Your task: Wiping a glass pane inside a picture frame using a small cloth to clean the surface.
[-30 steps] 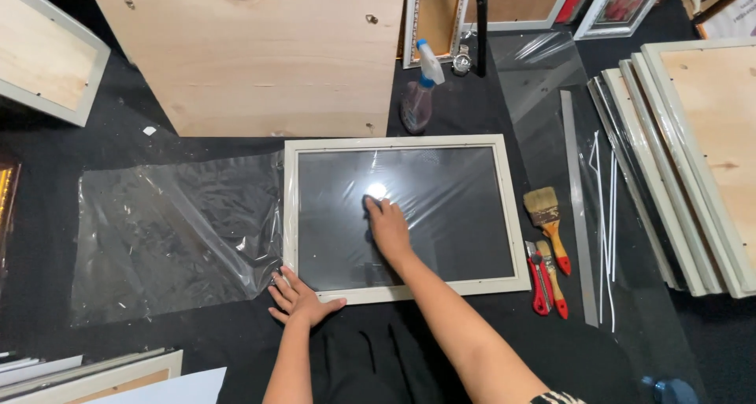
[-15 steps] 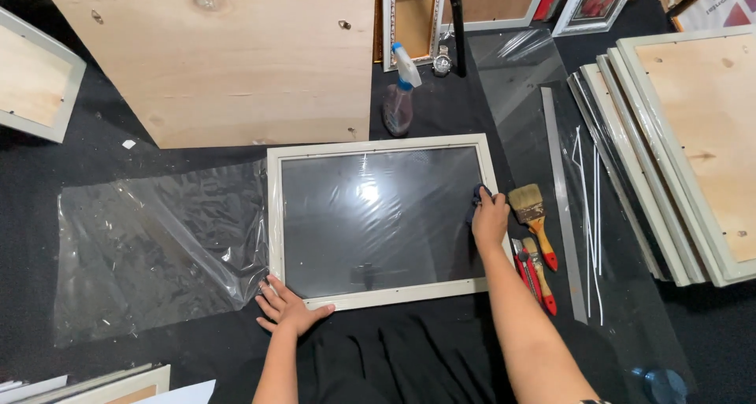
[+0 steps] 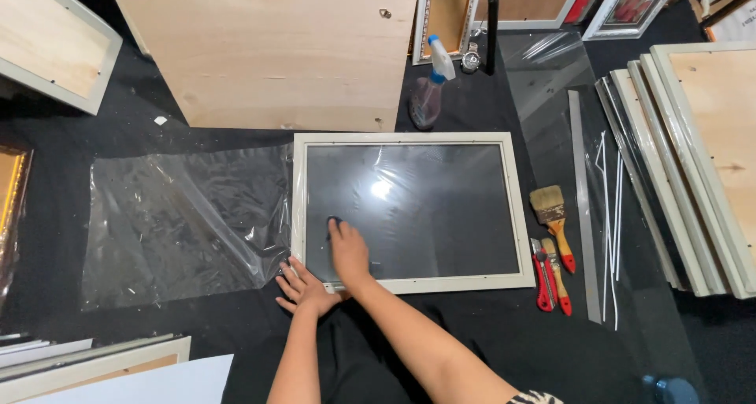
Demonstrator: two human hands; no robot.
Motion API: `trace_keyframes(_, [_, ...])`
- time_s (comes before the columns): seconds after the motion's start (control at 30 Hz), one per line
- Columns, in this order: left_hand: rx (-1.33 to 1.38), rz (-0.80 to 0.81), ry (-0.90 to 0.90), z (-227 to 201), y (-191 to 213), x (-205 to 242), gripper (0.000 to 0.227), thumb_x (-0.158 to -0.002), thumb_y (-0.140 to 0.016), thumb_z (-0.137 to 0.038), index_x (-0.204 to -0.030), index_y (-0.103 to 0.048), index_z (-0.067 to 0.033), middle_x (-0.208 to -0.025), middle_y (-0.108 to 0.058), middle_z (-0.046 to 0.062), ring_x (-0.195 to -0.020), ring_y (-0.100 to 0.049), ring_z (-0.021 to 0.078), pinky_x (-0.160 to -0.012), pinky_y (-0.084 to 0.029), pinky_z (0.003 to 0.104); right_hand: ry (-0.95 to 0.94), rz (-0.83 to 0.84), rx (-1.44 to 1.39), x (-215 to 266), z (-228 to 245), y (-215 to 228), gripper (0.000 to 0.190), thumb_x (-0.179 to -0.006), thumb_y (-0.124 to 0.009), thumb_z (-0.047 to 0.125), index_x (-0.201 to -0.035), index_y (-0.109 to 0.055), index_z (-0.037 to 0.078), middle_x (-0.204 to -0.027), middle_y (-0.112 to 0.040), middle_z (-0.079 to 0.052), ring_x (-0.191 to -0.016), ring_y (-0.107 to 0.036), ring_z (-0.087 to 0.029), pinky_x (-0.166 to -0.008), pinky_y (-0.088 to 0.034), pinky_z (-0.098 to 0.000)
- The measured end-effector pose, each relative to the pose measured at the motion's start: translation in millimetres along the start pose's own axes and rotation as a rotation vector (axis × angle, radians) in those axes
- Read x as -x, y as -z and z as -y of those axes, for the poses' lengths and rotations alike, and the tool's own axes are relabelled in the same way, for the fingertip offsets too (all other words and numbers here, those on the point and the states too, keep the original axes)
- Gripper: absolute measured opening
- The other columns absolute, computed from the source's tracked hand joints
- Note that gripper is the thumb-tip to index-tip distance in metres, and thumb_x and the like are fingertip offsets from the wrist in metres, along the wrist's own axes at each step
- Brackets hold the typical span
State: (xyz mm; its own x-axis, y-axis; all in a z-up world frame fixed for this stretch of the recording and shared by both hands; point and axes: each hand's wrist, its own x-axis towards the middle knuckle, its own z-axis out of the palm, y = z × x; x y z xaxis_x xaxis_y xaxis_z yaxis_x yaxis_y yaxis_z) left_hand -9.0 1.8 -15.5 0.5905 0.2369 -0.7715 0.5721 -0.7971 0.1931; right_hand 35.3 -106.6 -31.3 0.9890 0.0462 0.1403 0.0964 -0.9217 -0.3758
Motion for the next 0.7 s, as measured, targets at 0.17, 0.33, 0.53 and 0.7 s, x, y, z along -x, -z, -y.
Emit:
trace_keyframes(0.17, [0.01,-0.009,-0.008,7,-3,-8,0.17,-0.061,-0.101,-0.049,-0.157,0.038,-0.0257,-0.166,0.036,0.008,-0.152,0.03,0.0375,-0.117,0.01,0.07,0.211,0.039,0.14,9,-17,3,0.037,-0.101,-0.056,0.012,-0.136,-0.064,0.02,-0.11,-0.056,-0.007,-0.082,-0.054,-0.021,-0.07,-0.046,-0.0339])
trace_keyframes(0.33, [0.045,0.033,-0.031,-1,13,13,0.167,-0.065,-0.099,-0.05,-0.16,0.035,-0.0213,-0.168,0.034,0.008,-0.154,0.028,0.0375,-0.118,0.011,0.069,0.048,0.004,0.223,31,-110,61,0.036,-0.097,-0.06,0.022,-0.131,-0.067,0.033,-0.104,-0.063,-0.002,-0.086,-0.06,-0.025,-0.069,-0.05,-0.0371])
trace_keyframes(0.53, [0.033,0.027,-0.035,-2,14,18,0.169,-0.064,-0.099,-0.055,-0.159,0.036,-0.0217,-0.168,0.032,0.01,-0.154,0.028,0.0369,-0.119,0.01,0.07,-0.347,-0.04,0.363,83,-256,124,0.046,-0.089,-0.073,0.022,-0.131,-0.069,0.04,-0.112,-0.065,-0.002,-0.095,-0.065,-0.03,-0.078,-0.057,-0.0413])
trace_keyframes(0.7, [0.038,0.017,-0.032,-3,15,20,0.166,-0.066,-0.098,-0.054,-0.16,0.035,-0.0211,-0.168,0.031,0.01,-0.154,0.028,0.0368,-0.12,0.008,0.069,-0.638,-0.194,0.219,96,-288,125,0.043,-0.095,-0.07,0.01,-0.133,-0.072,0.028,-0.114,-0.058,-0.007,-0.101,-0.061,-0.032,-0.085,-0.056,-0.0402])
